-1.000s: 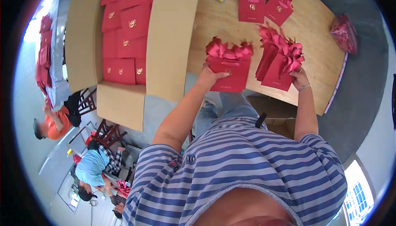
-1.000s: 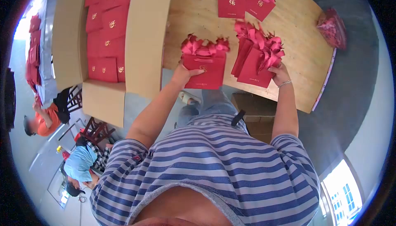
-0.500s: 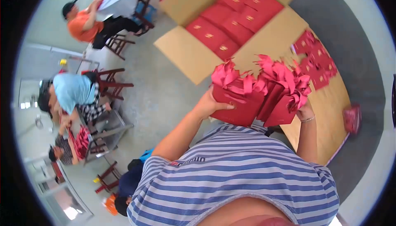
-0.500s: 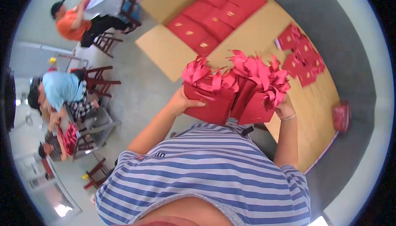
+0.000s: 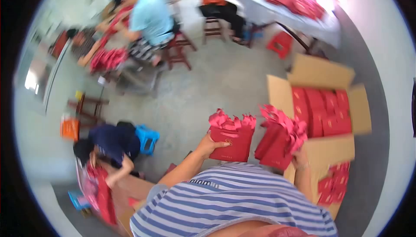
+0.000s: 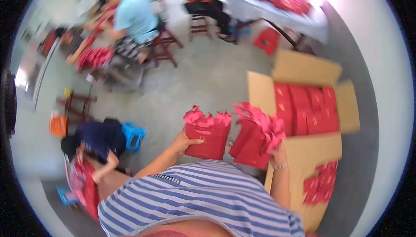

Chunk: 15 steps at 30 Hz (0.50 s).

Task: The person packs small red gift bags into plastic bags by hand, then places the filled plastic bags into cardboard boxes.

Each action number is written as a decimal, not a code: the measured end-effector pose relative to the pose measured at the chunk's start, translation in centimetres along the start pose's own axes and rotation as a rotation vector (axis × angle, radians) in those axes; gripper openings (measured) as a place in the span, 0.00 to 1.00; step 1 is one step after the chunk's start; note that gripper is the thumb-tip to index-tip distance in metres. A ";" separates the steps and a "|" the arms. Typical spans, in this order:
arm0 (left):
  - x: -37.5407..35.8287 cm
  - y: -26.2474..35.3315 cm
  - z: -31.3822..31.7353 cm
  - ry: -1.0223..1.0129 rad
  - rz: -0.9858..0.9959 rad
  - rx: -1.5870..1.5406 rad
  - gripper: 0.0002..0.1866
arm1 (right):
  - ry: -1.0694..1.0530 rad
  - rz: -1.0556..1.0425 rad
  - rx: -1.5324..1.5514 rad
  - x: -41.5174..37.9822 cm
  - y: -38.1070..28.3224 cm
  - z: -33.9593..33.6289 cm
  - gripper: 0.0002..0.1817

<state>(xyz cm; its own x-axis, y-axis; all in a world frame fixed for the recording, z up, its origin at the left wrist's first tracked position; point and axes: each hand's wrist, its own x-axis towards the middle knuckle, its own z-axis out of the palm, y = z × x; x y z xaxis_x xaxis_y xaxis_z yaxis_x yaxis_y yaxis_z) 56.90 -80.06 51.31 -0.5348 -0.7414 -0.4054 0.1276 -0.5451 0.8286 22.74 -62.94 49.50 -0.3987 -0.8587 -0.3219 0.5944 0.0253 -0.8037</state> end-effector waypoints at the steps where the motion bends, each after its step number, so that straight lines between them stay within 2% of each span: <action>1: -0.1 0.2 -0.6 0.037 -0.001 -0.047 0.22 | 0.036 0.059 -0.055 1.1 0.6 -1.3 0.44; 2: 0.2 0.3 -1.3 0.124 0.046 -0.090 0.22 | -0.060 0.094 0.021 1.9 0.0 -0.7 0.43; 3: 0.9 0.4 -1.9 0.139 0.062 -0.058 0.24 | -0.026 0.129 -0.025 3.3 0.2 -1.5 0.39; 5: 1.8 -0.4 -2.9 0.195 0.099 -0.040 0.26 | -0.102 0.169 0.013 5.0 0.1 -3.2 0.35; 7: 2.3 -0.8 -3.9 0.214 0.070 -0.038 0.31 | -0.107 0.145 -0.009 5.6 -0.4 -1.1 0.34; 10: 4.6 0.4 -4.3 0.247 0.012 0.027 0.33 | -0.155 0.138 0.018 9.9 -0.1 -2.0 0.34; 11: 5.4 1.7 -3.8 0.304 -0.017 0.021 0.33 | -0.135 0.145 0.002 11.3 -1.3 0.3 0.33; 15: 10.6 3.9 -2.2 0.296 0.015 0.024 0.33 | -0.232 0.246 -0.025 20.5 -3.5 0.5 0.33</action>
<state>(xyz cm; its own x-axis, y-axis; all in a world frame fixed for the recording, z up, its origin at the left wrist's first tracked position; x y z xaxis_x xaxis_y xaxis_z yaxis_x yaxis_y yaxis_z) 53.56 -90.86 49.37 -0.2659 -0.8329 -0.4854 0.1119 -0.5268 0.8426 12.84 -80.89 45.93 -0.0746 -0.9189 -0.3874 0.6348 0.2558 -0.7291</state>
